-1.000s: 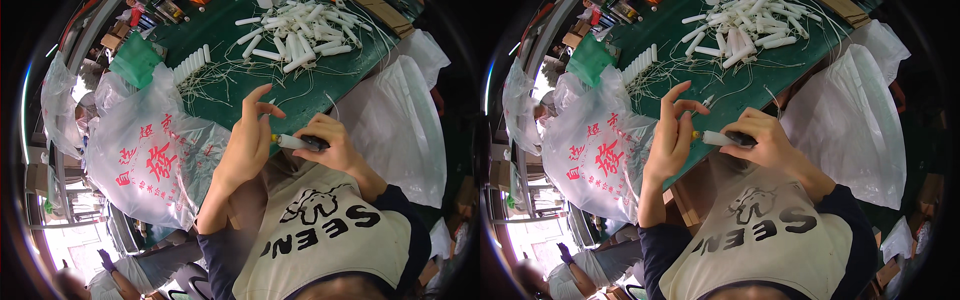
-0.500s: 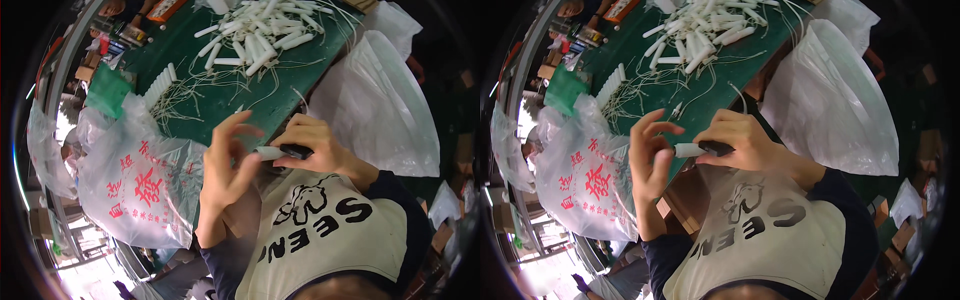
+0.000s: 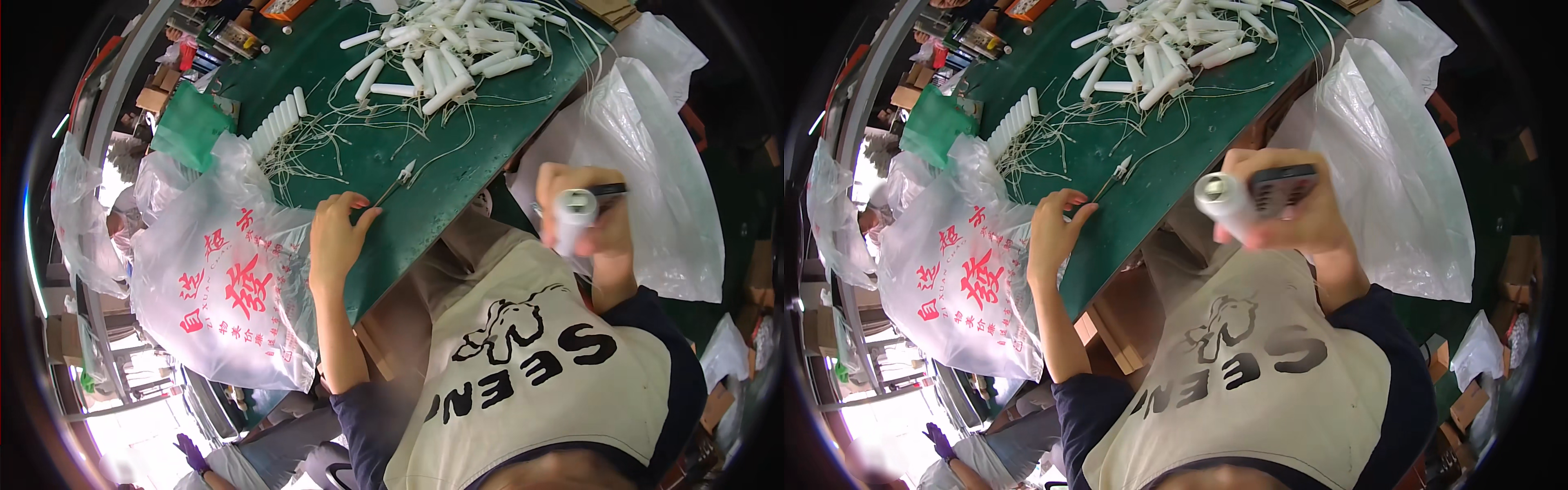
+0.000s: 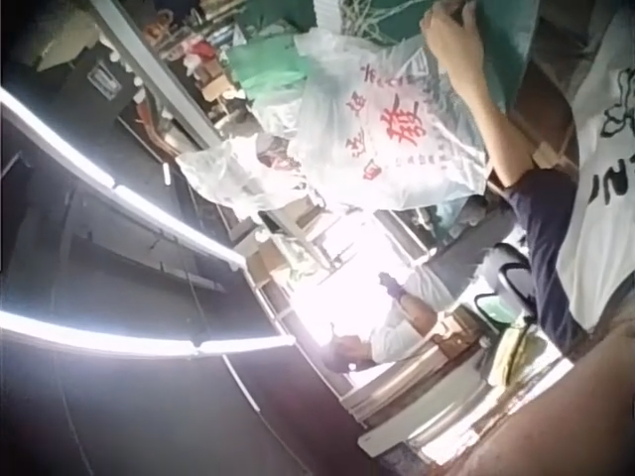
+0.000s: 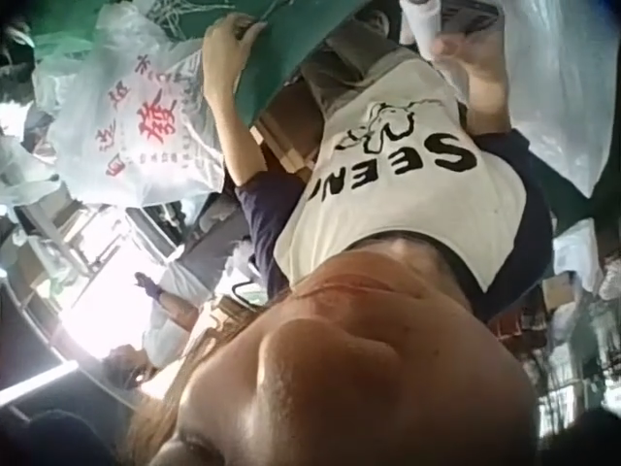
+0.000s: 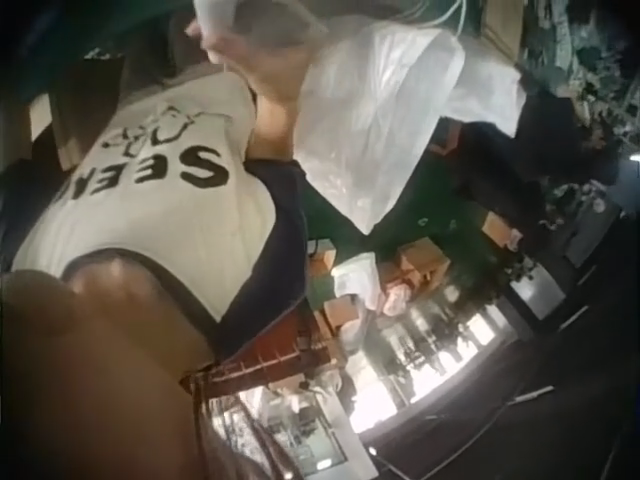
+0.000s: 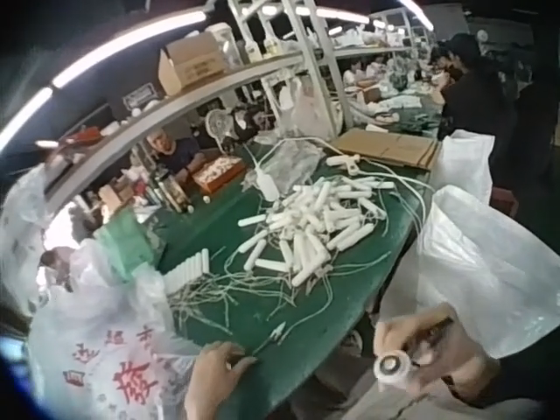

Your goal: Assembling small electronic components by inserting wires into plastic tubes at a manufacturing workbench.

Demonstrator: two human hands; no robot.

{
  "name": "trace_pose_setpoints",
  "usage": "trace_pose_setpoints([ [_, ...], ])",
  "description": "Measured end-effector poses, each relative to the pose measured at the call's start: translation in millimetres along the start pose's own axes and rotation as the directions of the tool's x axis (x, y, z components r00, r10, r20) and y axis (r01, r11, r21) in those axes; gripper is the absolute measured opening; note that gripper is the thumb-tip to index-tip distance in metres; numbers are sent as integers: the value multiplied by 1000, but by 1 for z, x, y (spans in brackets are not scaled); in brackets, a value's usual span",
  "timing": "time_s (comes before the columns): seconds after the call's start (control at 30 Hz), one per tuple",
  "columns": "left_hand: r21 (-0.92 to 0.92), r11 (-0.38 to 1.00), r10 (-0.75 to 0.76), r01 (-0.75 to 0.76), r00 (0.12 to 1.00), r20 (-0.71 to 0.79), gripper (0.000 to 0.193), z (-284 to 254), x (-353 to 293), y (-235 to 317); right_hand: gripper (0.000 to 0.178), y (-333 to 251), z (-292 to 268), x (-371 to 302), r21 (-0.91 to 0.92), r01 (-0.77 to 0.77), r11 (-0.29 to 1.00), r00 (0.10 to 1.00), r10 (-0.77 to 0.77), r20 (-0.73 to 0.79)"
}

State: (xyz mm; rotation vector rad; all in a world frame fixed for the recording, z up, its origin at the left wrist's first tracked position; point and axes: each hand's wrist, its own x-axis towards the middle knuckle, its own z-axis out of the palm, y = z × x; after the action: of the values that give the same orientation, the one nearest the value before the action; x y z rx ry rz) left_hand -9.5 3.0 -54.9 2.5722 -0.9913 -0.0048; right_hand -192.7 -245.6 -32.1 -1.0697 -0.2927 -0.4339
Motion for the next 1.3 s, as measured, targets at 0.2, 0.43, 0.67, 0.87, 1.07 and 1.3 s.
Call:
trace_pose_setpoints([
  [0.2, -41, 998, -50, 49, 998, -25, 16, 18, 7, 3, 32, 37, -9, 3, -550, 10, 835, 993, 58, 106],
  [0.43, -412, 895, -139, 172, 984, 110, 15, 13, 15, 10, 28, 52, -11, 3, -640, -4, 768, 997, 49, 53],
  [0.67, -882, 109, 110, 459, 876, 470, 17, -1, -2, 58, 29, 59, -7, 6, -705, 48, 708, 996, 24, 91],
  [0.87, -822, 3, 204, 570, 804, 558, 21, 6, -5, 66, 33, 64, -6, 7, -719, 202, 666, 979, -118, 166],
  [1.07, -795, 64, 230, 603, 767, 599, 23, 2, -7, 74, 36, 71, -9, 3, -720, 278, 635, 959, -145, 242],
  [1.3, -787, 67, 255, 614, 752, 608, 31, 3, -11, 76, 34, 76, -10, 2, -676, 319, 664, 947, -188, 262],
])
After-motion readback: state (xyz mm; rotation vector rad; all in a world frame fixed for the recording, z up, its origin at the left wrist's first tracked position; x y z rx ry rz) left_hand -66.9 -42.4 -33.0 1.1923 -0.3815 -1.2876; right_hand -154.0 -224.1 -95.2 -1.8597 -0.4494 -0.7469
